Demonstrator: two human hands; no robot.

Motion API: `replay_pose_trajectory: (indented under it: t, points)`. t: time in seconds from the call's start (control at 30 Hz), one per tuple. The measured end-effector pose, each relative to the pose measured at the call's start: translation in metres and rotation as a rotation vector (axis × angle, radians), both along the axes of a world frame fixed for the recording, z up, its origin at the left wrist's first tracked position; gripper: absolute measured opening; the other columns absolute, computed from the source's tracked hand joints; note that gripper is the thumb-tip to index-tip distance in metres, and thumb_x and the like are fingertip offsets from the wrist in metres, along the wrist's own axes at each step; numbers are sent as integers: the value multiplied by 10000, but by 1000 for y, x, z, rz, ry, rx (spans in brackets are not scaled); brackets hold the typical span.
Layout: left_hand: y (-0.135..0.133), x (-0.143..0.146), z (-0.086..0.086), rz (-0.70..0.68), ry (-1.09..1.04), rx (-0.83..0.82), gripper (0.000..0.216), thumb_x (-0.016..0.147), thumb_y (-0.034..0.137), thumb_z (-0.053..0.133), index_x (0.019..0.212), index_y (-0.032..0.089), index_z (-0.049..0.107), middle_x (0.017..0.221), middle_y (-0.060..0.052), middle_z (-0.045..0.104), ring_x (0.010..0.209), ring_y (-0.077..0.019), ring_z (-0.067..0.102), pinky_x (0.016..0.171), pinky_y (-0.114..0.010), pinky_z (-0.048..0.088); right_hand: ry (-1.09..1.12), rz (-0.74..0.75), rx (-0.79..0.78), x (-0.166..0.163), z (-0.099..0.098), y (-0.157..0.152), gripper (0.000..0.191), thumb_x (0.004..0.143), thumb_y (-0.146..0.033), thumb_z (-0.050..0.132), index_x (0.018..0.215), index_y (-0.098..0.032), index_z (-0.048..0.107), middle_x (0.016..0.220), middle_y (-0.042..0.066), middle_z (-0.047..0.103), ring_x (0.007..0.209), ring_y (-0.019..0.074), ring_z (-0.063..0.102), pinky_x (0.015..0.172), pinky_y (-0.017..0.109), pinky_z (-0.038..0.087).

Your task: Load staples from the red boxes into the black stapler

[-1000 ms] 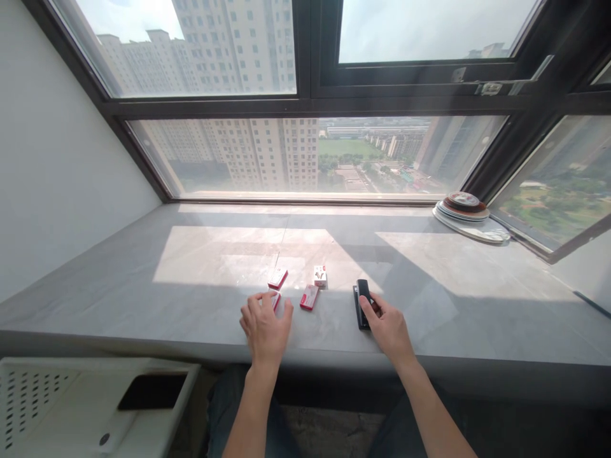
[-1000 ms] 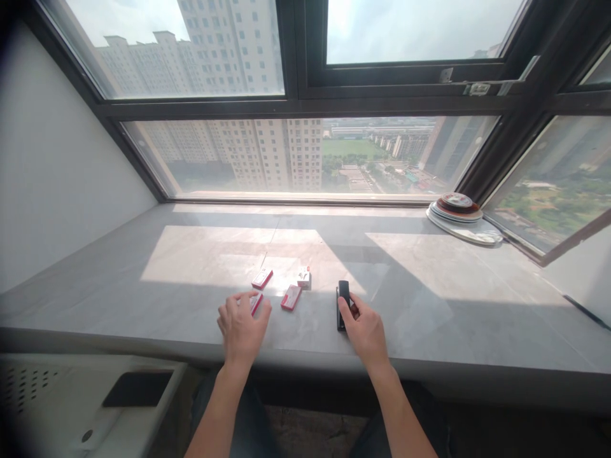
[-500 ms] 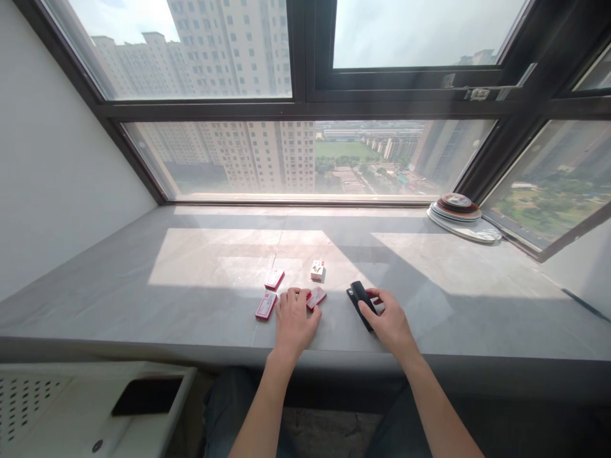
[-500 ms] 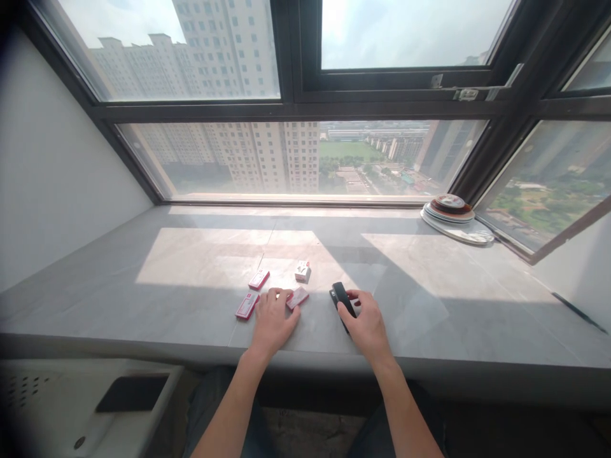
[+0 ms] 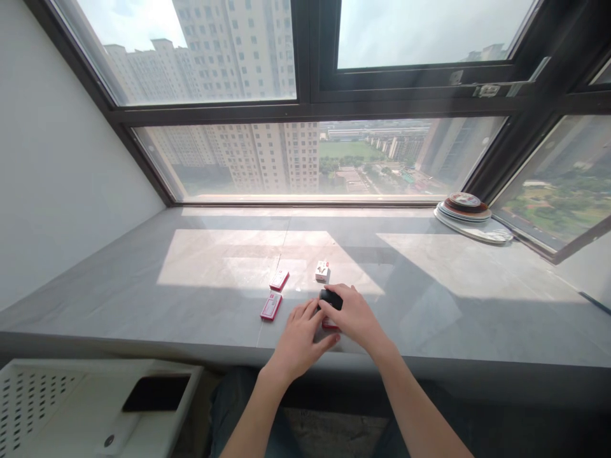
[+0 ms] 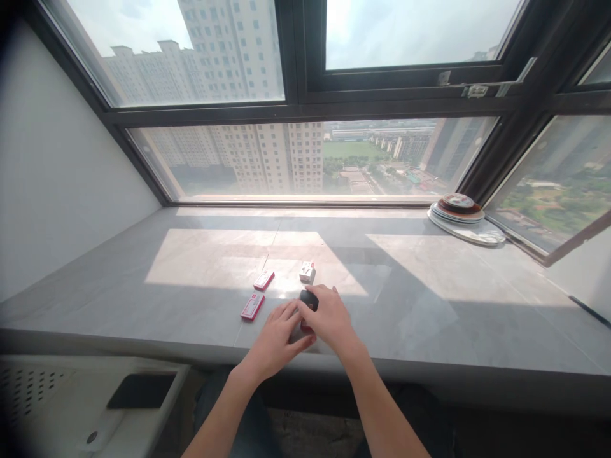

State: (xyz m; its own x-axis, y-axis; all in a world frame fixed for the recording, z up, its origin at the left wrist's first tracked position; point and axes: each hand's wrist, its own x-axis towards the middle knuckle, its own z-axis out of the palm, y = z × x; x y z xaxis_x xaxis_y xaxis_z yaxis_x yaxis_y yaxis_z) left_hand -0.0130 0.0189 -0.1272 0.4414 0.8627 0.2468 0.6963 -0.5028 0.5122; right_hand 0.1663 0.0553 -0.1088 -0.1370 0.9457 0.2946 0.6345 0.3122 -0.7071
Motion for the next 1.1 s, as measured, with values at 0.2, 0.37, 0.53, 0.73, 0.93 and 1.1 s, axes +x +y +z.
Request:
replay_pose_trajectory:
  t: [0.2,0.37,0.53,0.73,0.93,1.1]
  points:
    - [0,5,-5,76,-16,24,545,898,400,727,1414,351,558,1557,-45,461,1401,-321,455,1187,-541,379,299,-234,54,-15,-1,9,226,862,-415,697,979,-224,729,969,50,745,912,250,666,1034,474,456]
    - [3,1,-5,68,-65,-6,510,920,322,677,1414,369,560,1578,-10,449,1420,-297,446,1186,-514,379,970,-337,-48,37,-10,11,401,910,-550,620,1082,-202,719,1154,97,732,1030,252,677,778,326,578]
    - [5,-6,-2,56,-135,-74,367,887,258,688,1241,342,648,1557,19,483,1407,-270,462,1176,-475,385,999,-410,-365,106,-34,-13,420,900,-584,637,1067,-202,684,1054,101,736,813,228,729,620,319,613]
    - [6,3,-5,89,-115,-64,339,835,342,776,1162,361,692,1484,18,552,1352,-299,495,1143,-510,384,526,-186,-621,88,-30,-42,563,891,-741,544,940,-190,651,601,-10,589,360,108,439,348,217,282]
    - [8,-1,-6,77,-161,-58,319,810,346,817,1108,343,705,1445,18,588,1332,-288,522,1134,-483,412,330,-76,-513,41,-19,-41,416,879,-599,628,837,-185,643,585,-18,564,481,123,449,465,228,304]
    - [6,-6,-2,51,-184,-60,235,848,301,761,1071,312,690,1459,15,588,1380,-276,501,1157,-472,412,206,-157,-464,72,-18,-39,375,890,-556,614,837,-187,652,576,-21,538,507,138,445,505,243,309]
